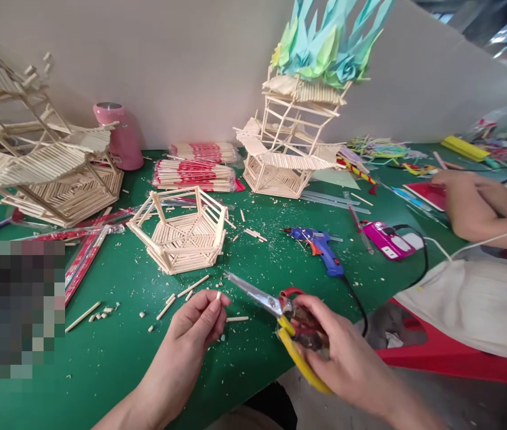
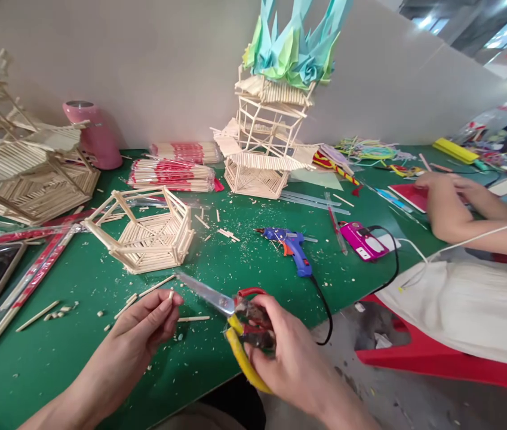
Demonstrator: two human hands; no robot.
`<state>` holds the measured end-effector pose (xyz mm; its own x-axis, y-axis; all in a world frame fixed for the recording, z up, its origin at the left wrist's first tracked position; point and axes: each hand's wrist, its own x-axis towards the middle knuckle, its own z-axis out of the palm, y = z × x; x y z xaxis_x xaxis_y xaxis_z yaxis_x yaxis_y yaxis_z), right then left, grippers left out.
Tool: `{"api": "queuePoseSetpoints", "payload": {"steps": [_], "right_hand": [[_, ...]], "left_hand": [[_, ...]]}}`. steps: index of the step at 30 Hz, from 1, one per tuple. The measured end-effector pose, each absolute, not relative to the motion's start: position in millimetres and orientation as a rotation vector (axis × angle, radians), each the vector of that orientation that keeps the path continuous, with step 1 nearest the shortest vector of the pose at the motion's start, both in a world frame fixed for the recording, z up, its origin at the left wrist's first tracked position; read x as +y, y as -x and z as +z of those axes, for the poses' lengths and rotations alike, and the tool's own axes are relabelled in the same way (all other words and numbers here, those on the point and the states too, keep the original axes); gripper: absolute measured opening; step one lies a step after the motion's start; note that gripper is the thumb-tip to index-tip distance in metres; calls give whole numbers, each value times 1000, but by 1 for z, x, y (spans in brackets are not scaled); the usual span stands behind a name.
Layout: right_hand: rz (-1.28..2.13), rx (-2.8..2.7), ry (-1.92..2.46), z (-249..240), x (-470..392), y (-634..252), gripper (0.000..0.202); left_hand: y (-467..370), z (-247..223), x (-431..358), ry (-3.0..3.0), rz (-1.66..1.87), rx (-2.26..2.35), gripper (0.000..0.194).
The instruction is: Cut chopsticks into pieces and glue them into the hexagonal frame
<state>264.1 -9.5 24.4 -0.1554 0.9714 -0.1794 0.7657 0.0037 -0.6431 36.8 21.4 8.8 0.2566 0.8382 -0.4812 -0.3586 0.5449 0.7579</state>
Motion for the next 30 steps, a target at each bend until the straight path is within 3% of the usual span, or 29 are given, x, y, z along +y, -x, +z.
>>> {"api": "queuePoseSetpoints", "payload": {"steps": [3, 10, 30], "right_hand": [[939, -1993, 1710, 28, -13, -249, 44], [626, -2270, 1675, 28, -11, -240, 54], [820, -2246, 1651, 33, 4, -224, 42]], "left_hand": [[-31, 4, 19, -584, 894, 1001, 26], [-20, -3, 18, -769, 967, 1051, 27], [-16, -2, 25, -1144, 1092, 1104, 14]]}}
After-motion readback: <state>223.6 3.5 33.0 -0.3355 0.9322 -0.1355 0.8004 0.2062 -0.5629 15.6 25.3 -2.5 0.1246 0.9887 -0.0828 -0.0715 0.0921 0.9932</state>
